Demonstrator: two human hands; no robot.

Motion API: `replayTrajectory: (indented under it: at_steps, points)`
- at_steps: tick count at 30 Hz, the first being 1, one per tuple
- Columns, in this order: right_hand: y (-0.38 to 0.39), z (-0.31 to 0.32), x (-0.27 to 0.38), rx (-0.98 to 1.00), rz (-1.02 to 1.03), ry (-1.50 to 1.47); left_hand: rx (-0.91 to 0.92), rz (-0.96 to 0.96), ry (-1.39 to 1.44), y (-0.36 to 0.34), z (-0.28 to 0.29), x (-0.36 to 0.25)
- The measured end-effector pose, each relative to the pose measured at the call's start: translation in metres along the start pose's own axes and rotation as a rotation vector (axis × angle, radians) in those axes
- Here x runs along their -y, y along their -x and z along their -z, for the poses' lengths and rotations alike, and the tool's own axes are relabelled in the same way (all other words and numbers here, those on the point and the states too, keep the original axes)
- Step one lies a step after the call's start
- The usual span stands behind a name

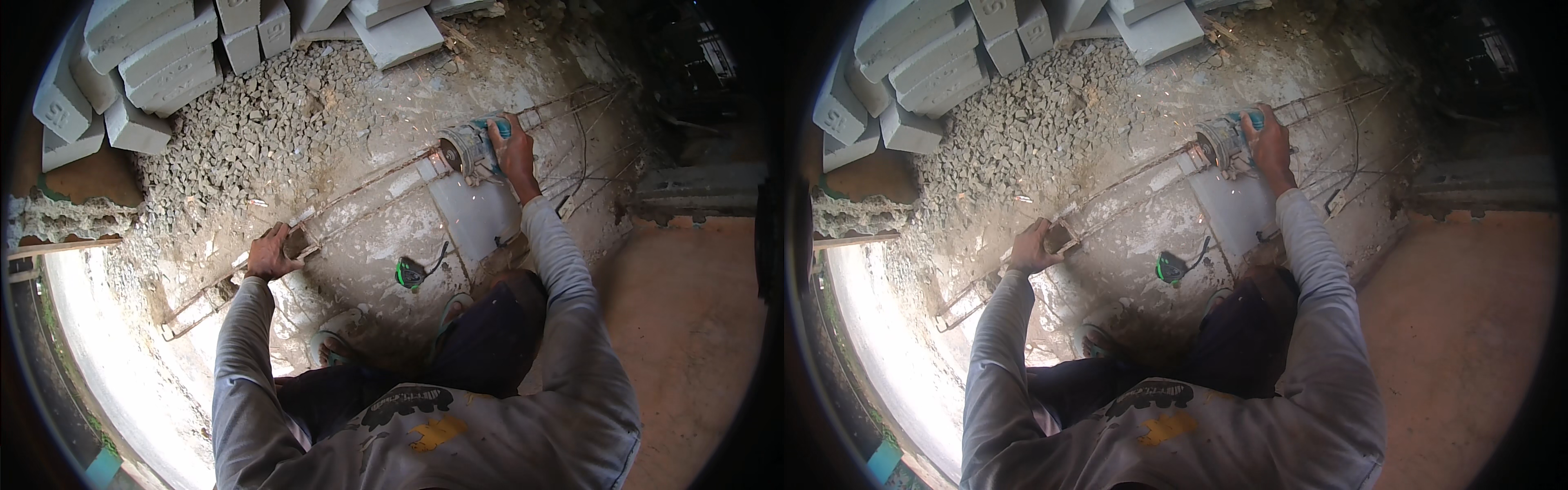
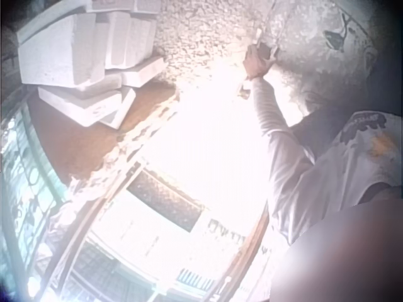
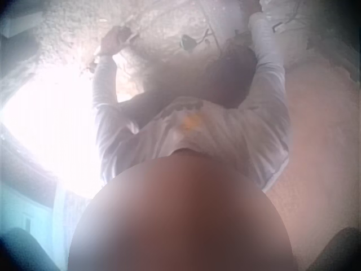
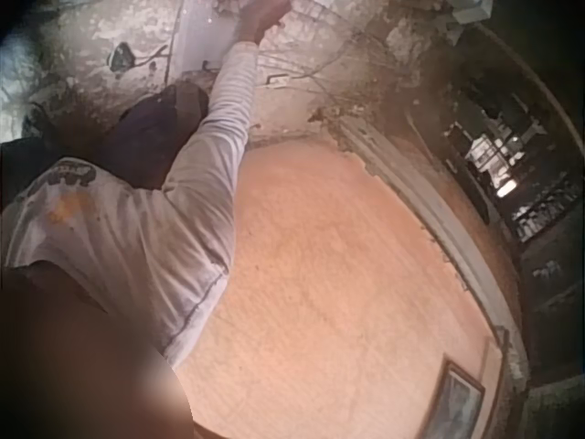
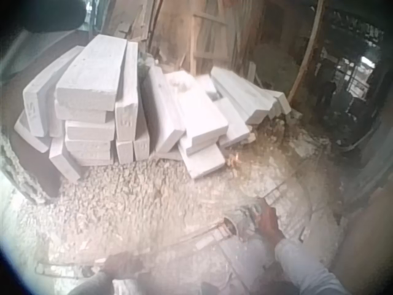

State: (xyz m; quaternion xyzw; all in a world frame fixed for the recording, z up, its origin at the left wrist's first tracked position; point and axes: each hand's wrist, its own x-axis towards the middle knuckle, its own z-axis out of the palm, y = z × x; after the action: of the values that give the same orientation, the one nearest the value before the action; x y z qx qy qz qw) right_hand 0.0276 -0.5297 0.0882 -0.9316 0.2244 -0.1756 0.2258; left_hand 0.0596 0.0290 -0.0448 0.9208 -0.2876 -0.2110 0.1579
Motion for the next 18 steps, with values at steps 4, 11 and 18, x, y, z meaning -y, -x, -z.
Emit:
replayTrajectory:
  at_steps: [4,11,18]
  points:
    - [-0.0007,0.0004,0.0016,0.008,0.001,0.002,-0.002,0.003,0.002,-0.0003,-0.0047,0.0049]
    - [-0.0041,-0.0008,-0.0015,0.010,0.022,0.042,0.016,0.013,0.003,-0.0003,-0.0025,0.0022]
    - [-0.0080,-0.0011,-0.0007,0.049,-0.015,0.066,0.006,0.009,-0.023,0.0004,-0.0029,0.0023]
